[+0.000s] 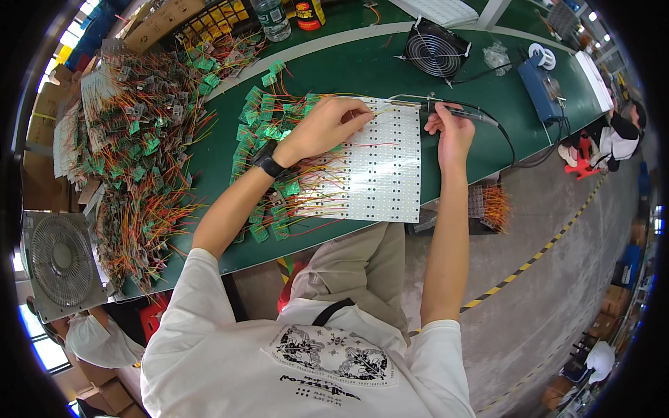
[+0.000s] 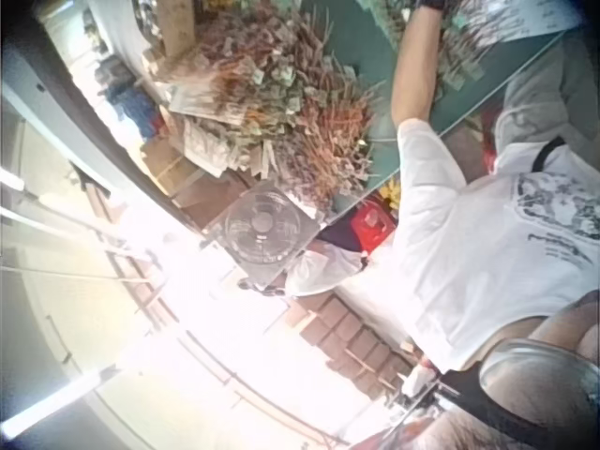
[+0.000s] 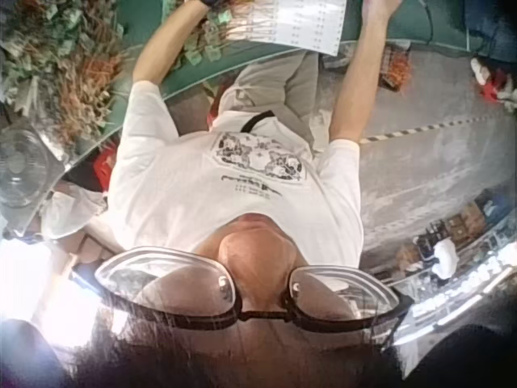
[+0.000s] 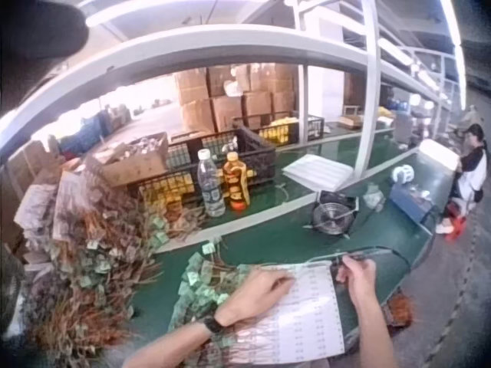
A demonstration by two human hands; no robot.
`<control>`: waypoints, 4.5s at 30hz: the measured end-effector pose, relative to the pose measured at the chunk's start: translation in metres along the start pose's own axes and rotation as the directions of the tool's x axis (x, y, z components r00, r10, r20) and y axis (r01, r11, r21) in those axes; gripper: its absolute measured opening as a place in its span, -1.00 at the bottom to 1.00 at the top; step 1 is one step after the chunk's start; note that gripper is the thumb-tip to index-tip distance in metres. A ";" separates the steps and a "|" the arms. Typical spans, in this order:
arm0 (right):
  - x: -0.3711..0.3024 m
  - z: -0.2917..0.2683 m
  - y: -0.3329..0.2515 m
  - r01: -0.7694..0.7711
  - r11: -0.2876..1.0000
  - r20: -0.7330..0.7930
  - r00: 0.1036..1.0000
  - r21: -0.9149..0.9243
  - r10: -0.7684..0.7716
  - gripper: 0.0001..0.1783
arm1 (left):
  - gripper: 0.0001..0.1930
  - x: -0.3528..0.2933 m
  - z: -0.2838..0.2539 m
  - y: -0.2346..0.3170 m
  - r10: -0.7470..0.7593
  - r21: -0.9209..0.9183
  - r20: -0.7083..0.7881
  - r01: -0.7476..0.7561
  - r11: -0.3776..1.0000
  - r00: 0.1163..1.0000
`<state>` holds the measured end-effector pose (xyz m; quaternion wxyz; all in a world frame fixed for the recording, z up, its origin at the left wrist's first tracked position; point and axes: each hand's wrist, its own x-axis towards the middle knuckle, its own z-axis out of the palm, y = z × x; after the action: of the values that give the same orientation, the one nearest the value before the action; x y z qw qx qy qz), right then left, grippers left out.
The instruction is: The person solders electrical wires onto an LED circuit board assembly using a soldering iron.
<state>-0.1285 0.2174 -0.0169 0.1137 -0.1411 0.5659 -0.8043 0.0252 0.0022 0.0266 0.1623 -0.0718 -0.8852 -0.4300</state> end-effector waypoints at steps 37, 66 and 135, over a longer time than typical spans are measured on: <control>-0.002 -0.006 0.000 0.035 0.980 0.200 0.980 -0.195 0.004 -0.80 | -0.84 -0.012 0.022 -0.014 -0.134 0.271 -0.299 0.219 0.937 0.945; -0.003 -0.004 0.000 0.049 0.976 0.234 0.972 -0.212 0.002 -0.80 | -0.86 -0.013 0.024 -0.018 -0.092 0.272 -0.301 0.178 0.946 0.949; -0.002 -0.007 -0.001 0.028 0.982 0.234 0.972 -0.189 0.017 -0.83 | -0.89 -0.015 0.016 -0.014 -0.051 0.295 -0.204 0.111 0.949 0.978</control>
<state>-0.1289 0.2248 -0.0183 0.1634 -0.2467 0.6227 -0.7244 0.0317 0.0064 0.0018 0.2389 0.0327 -0.9231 -0.2997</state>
